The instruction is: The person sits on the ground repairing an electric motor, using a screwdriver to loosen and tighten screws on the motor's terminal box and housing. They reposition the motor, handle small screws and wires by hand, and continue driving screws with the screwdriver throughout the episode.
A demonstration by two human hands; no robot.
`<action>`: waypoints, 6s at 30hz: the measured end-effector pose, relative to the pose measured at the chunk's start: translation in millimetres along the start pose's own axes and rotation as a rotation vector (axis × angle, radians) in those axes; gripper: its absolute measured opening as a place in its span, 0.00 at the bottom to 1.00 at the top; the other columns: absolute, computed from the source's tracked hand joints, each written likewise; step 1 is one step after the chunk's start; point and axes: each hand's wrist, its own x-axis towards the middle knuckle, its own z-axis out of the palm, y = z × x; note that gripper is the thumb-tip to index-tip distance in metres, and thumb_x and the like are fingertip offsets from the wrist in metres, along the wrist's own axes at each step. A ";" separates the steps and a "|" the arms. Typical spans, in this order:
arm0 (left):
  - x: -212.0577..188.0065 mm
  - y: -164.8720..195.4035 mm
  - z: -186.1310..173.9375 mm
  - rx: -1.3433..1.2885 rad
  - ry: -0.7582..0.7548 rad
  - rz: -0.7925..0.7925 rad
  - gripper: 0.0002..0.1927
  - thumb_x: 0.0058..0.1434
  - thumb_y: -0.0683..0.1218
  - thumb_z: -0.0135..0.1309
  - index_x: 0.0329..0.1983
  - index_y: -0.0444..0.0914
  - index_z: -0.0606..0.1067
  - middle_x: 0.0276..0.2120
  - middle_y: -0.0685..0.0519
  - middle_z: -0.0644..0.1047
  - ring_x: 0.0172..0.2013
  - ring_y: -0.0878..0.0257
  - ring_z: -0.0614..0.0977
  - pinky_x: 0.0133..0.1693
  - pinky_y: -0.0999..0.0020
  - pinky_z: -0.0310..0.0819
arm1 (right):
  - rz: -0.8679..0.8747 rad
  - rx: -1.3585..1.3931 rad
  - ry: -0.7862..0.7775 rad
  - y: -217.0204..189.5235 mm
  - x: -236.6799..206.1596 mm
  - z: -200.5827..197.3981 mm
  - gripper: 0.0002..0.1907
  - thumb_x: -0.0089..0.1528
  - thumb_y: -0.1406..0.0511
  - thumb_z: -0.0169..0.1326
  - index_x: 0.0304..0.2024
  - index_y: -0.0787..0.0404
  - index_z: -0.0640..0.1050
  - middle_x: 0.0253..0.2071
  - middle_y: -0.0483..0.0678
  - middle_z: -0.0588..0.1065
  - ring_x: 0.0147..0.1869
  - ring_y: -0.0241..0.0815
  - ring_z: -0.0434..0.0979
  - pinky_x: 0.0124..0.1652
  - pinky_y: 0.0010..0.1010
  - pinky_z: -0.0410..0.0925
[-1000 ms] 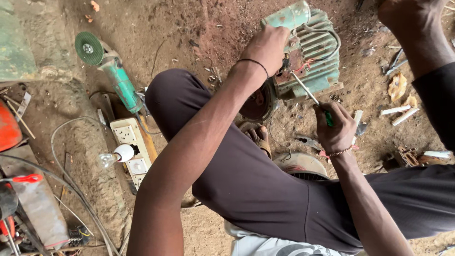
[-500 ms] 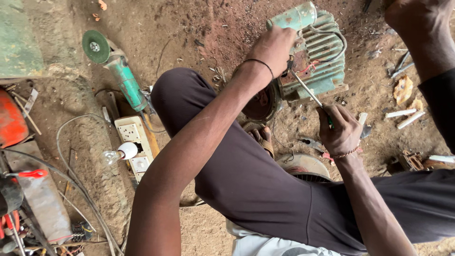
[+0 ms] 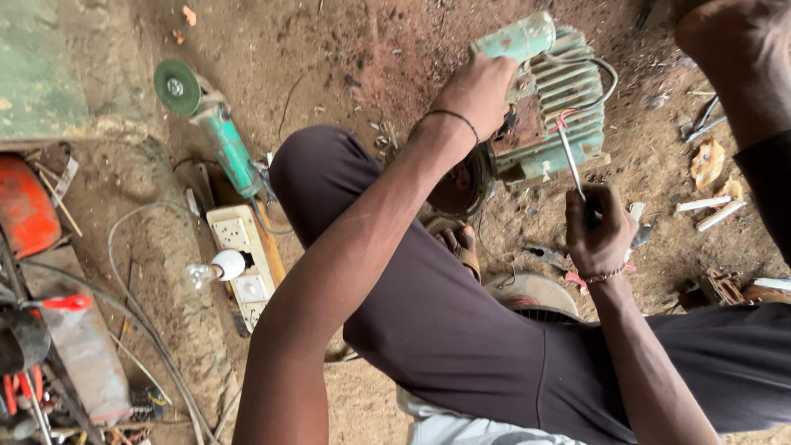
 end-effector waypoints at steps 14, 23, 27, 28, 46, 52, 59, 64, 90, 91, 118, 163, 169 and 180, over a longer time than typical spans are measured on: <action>6.3 -10.6 -16.1 -0.210 -0.056 -0.034 0.06 0.57 0.43 0.64 0.27 0.37 0.80 0.28 0.48 0.84 0.25 0.65 0.86 0.29 0.68 0.82 | -0.539 -0.300 -0.093 -50.9 81.9 29.2 0.23 0.61 0.66 0.69 0.59 0.50 0.82 0.52 0.45 0.80 0.40 0.38 0.83 0.34 0.28 0.77; 2.3 -3.7 -30.0 -0.290 -0.177 -0.088 0.04 0.59 0.41 0.62 0.31 0.36 0.80 0.28 0.50 0.84 0.22 0.69 0.86 0.25 0.74 0.83 | -0.573 -0.372 -0.064 -41.4 81.4 36.1 0.15 0.65 0.65 0.67 0.55 0.53 0.82 0.52 0.45 0.82 0.42 0.38 0.84 0.35 0.28 0.77; -1.2 -4.3 -38.9 -0.340 -0.249 -0.210 0.06 0.59 0.45 0.62 0.36 0.39 0.80 0.32 0.50 0.84 0.22 0.68 0.87 0.24 0.76 0.84 | -0.609 -0.443 -0.080 -45.2 84.0 34.0 0.15 0.65 0.64 0.65 0.54 0.54 0.82 0.50 0.45 0.82 0.41 0.39 0.84 0.32 0.30 0.76; -1.2 -4.4 -41.7 -0.353 -0.265 -0.214 0.06 0.59 0.45 0.63 0.36 0.38 0.81 0.34 0.50 0.84 0.23 0.67 0.87 0.25 0.76 0.84 | -0.615 -0.464 -0.087 -45.7 85.1 33.6 0.15 0.64 0.64 0.65 0.54 0.55 0.82 0.50 0.46 0.82 0.39 0.39 0.84 0.30 0.31 0.76; -6.2 0.7 -58.5 -0.430 -0.331 -0.256 0.08 0.59 0.45 0.63 0.39 0.36 0.80 0.38 0.50 0.84 0.26 0.67 0.87 0.29 0.73 0.86 | -0.524 -0.212 -0.123 -44.3 86.0 -24.2 0.15 0.64 0.69 0.66 0.52 0.57 0.81 0.50 0.49 0.80 0.42 0.41 0.81 0.36 0.28 0.78; -12.3 7.5 -59.4 -0.170 -0.346 -0.078 0.10 0.63 0.48 0.57 0.41 0.36 0.79 0.30 0.45 0.84 0.26 0.63 0.86 0.34 0.65 0.82 | 0.094 0.095 0.400 53.5 79.7 -59.5 0.06 0.71 0.72 0.62 0.38 0.64 0.80 0.46 0.52 0.83 0.45 0.40 0.80 0.52 0.35 0.73; -9.0 13.1 -54.8 0.060 -0.370 0.006 0.16 0.63 0.52 0.57 0.36 0.34 0.81 0.31 0.41 0.82 0.33 0.52 0.85 0.39 0.53 0.79 | 0.872 0.097 0.001 69.9 50.3 -20.7 0.11 0.62 0.63 0.63 0.47 0.58 0.83 0.37 0.47 0.81 0.24 0.35 0.73 0.22 0.28 0.73; -8.7 11.9 -54.4 0.042 -0.326 0.059 0.16 0.63 0.54 0.59 0.37 0.36 0.82 0.30 0.42 0.82 0.32 0.53 0.85 0.39 0.53 0.79 | 0.928 0.003 0.032 59.2 60.2 -24.5 0.15 0.59 0.60 0.68 0.43 0.62 0.82 0.33 0.52 0.79 0.22 0.37 0.73 0.21 0.29 0.73; -17.5 17.3 -74.5 -0.029 -0.537 -0.004 0.10 0.58 0.34 0.48 0.37 0.29 0.80 0.33 0.42 0.84 0.28 0.61 0.89 0.31 0.68 0.84 | -0.143 0.134 0.051 -106.1 70.8 42.1 0.13 0.68 0.72 0.62 0.52 0.67 0.74 0.48 0.53 0.74 0.44 0.42 0.83 0.38 0.28 0.79; -16.9 15.7 -76.0 -0.043 -0.531 -0.014 0.10 0.59 0.36 0.48 0.38 0.30 0.80 0.33 0.42 0.84 0.29 0.61 0.89 0.32 0.66 0.85 | -0.130 0.136 0.059 -108.1 74.5 45.9 0.14 0.66 0.71 0.63 0.52 0.67 0.74 0.47 0.53 0.73 0.43 0.42 0.83 0.37 0.27 0.80; -16.9 9.4 -64.7 -0.248 -0.451 -0.078 0.11 0.60 0.38 0.54 0.46 0.33 0.75 0.47 0.41 0.80 0.31 0.58 0.89 0.29 0.69 0.86 | -0.191 -0.209 0.220 -55.3 55.8 26.9 0.06 0.69 0.72 0.60 0.48 0.65 0.78 0.47 0.55 0.70 0.42 0.45 0.77 0.38 0.30 0.76; -18.4 -4.4 -57.1 -0.107 -0.354 0.368 0.23 0.59 0.33 0.57 0.53 0.50 0.80 0.58 0.51 0.77 0.54 0.55 0.80 0.53 0.60 0.78 | 0.130 0.090 0.091 11.5 -29.4 -98.9 0.15 0.76 0.69 0.50 0.62 0.71 0.66 0.43 0.57 0.78 0.39 0.40 0.78 0.35 0.29 0.72; -11.3 -2.7 -52.0 -0.096 -0.394 0.259 0.27 0.61 0.29 0.50 0.54 0.51 0.80 0.53 0.50 0.80 0.42 0.63 0.86 0.42 0.66 0.84 | -0.143 -0.081 -0.125 -15.0 -34.3 -81.0 0.18 0.70 0.65 0.58 0.61 0.61 0.77 0.44 0.50 0.79 0.39 0.39 0.80 0.37 0.29 0.73; -7.9 -13.7 -59.6 -0.192 -0.412 0.386 0.29 0.52 0.35 0.66 0.56 0.50 0.79 0.49 0.49 0.81 0.47 0.58 0.84 0.47 0.60 0.81 | -0.178 -0.107 -0.313 12.6 19.7 -54.8 0.15 0.72 0.62 0.52 0.60 0.55 0.79 0.43 0.48 0.82 0.31 0.34 0.79 0.22 0.27 0.70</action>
